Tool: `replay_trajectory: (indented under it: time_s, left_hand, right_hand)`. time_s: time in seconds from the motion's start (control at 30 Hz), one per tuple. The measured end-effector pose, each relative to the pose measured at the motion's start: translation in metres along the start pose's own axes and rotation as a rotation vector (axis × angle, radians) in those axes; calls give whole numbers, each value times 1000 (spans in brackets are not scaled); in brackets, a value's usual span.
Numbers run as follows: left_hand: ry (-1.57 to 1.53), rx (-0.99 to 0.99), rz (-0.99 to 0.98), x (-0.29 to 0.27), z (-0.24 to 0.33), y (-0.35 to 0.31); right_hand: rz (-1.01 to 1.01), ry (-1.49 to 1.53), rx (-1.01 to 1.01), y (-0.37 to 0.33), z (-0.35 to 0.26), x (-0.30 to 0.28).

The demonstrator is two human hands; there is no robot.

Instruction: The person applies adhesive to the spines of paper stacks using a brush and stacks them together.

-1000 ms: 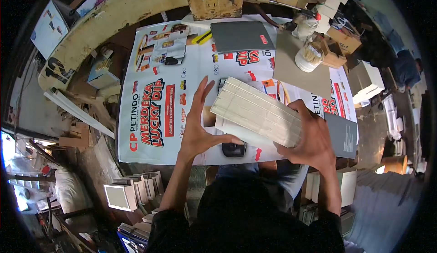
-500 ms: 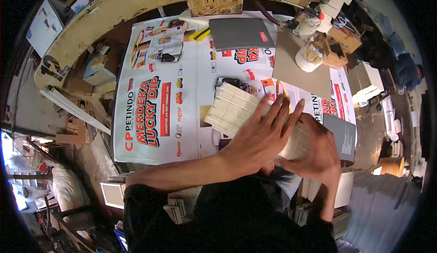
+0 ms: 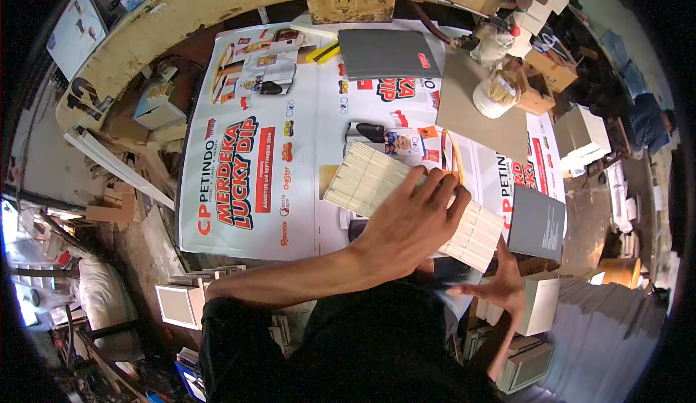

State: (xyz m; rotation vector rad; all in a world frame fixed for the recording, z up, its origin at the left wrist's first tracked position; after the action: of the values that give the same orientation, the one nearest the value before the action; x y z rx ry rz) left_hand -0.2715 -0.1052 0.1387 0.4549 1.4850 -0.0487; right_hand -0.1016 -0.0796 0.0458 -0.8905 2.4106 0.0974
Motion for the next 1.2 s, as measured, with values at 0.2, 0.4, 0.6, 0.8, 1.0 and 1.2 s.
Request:
replay_trajectory:
  time_s: [0.2, 0.4, 0.6, 0.8, 1.0, 1.2]
  left_hand:
    - [-171, 24, 66, -15, -13, -2]
    - [-1121, -453, 213, -55, -71, -15]
    - [-1260, -602, 220, 11, -75, -54]
    - [-1293, -721, 316, 61, -83, -48]
    - [-1213, -632, 269, 81, -99, -73]
    - [-955, -602, 97, 165, -88, -123]
  right_hand:
    - [282, 123, -184, 18, 28, 6]
    - [303, 322, -73, 4, -29, -10]
    - [186, -353, -463, 24, -113, -19]
    - [246, 40, -427, 63, -53, -1]
    - [165, -61, -315, 52, -81, -20]
    - [166, -104, -251, 42, -25, 6]
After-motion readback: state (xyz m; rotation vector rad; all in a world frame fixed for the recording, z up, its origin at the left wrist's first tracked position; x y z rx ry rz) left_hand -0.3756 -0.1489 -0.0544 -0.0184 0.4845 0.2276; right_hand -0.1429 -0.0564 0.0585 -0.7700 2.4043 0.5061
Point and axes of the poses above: each hand's wrist, its own y-axis towards the middle knuckle, its own x-axis out of the palm, z = x × y, the point moved 9 cm from there along y, towards the middle knuckle, and after that the axes turned 9 degrees about -x, right-handed, at the moved point
